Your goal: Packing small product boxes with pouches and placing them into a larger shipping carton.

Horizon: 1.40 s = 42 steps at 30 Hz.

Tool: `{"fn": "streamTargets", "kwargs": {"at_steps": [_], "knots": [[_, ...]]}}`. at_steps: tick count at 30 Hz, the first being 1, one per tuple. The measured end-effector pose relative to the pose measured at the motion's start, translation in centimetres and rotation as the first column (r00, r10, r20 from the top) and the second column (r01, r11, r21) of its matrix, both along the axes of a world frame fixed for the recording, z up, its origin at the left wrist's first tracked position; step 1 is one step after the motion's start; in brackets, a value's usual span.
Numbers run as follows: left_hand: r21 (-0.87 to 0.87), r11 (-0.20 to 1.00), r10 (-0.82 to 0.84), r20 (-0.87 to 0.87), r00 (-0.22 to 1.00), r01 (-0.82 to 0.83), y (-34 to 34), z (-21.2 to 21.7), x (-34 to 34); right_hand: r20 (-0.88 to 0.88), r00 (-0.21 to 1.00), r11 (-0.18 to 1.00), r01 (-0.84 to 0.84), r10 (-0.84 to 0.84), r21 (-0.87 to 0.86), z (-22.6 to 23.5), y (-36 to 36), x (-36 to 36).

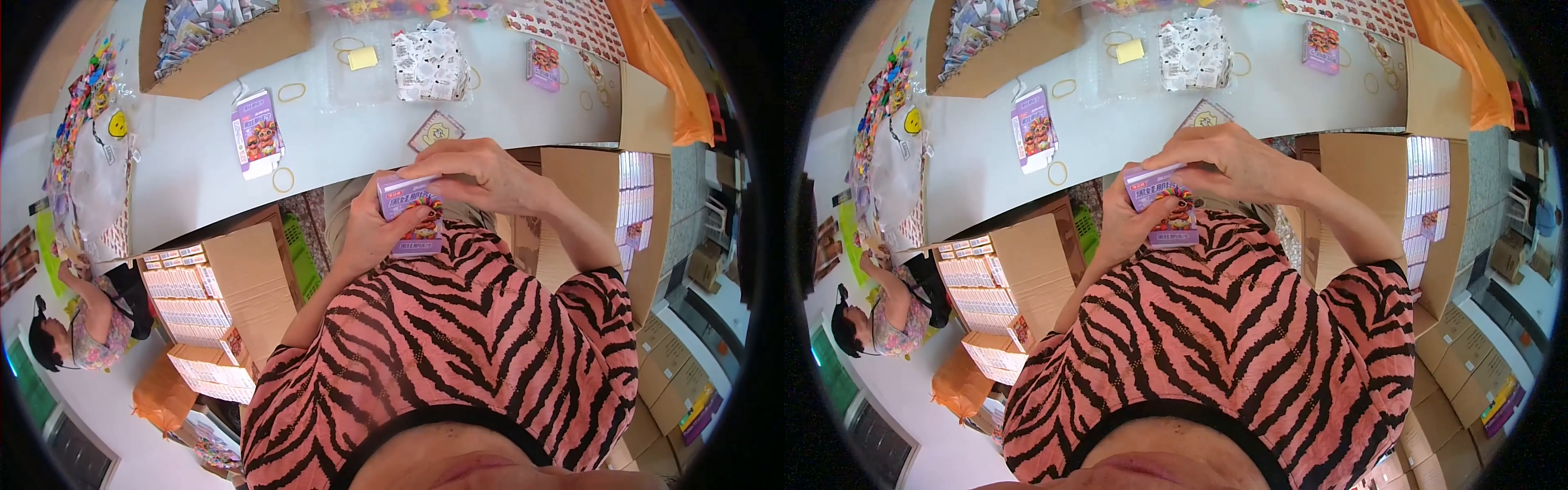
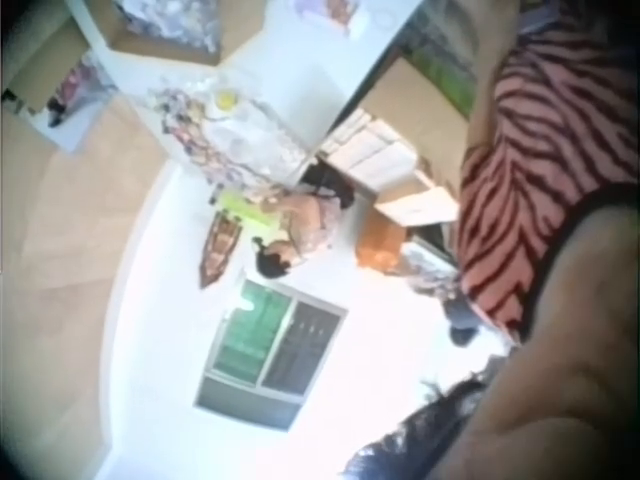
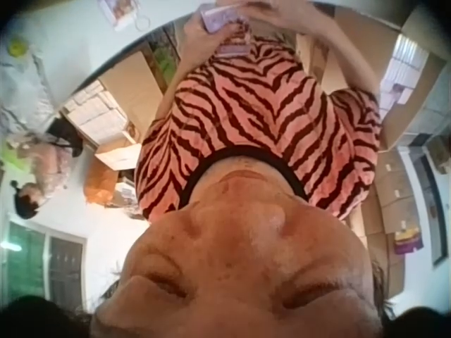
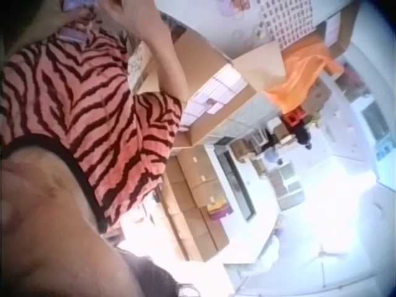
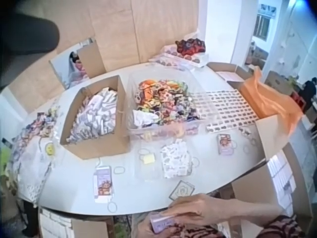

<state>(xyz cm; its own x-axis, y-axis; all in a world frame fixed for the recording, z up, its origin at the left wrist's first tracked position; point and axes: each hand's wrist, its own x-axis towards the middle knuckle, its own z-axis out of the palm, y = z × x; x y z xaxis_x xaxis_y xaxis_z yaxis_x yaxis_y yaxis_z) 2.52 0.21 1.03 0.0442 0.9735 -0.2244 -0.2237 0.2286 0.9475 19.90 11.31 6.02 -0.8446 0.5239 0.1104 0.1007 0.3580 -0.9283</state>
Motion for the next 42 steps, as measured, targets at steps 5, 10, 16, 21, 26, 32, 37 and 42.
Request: {"fn": "streamTargets", "kwargs": {"at_steps": [5,10,16,21,26,32,37,42], "knots": [[0.110,0.988,0.136,-0.242,0.961,-0.112,0.2,1.4,-0.1,0.147,0.989,0.998,0.025,-0.016,-0.061,-0.4,-0.9,0.4],[0.478,0.874,0.206,-0.518,0.830,0.082,1.0,1.7,-2.0,0.154,0.986,0.996,0.069,-0.059,-0.064,-0.5,-1.2,0.5],[0.411,0.911,0.175,-0.359,0.917,-0.013,1.0,0.8,-2.6,-0.030,0.959,0.942,0.269,-0.281,-0.201,-1.3,-2.2,-0.3],[0.375,0.925,0.143,-0.213,0.967,-0.054,1.0,0.7,-2.5,-0.085,0.958,0.954,0.261,-0.276,-0.149,-2.1,-2.4,-0.1],[0.266,0.963,0.077,-0.099,0.992,-0.048,0.8,0.8,-2.8,-0.070,0.961,0.957,0.256,-0.267,-0.134,-2.7,-2.5,-0.1],[0.245,0.963,0.120,-0.021,0.993,-0.112,0.9,0.6,-2.3,0.015,0.955,0.936,0.293,-0.296,-0.194,-2.1,-3.2,-0.3],[0.278,0.954,0.167,-0.169,0.971,-0.115,1.1,1.0,-2.3,0.034,0.928,0.888,0.364,-0.370,-0.281,-2.7,-3.6,-0.3],[0.289,0.944,0.212,-0.152,0.965,-0.162,0.8,0.5,-2.2,-0.036,0.930,0.898,0.342,-0.366,-0.278,-3.1,-3.8,-0.4]]}}
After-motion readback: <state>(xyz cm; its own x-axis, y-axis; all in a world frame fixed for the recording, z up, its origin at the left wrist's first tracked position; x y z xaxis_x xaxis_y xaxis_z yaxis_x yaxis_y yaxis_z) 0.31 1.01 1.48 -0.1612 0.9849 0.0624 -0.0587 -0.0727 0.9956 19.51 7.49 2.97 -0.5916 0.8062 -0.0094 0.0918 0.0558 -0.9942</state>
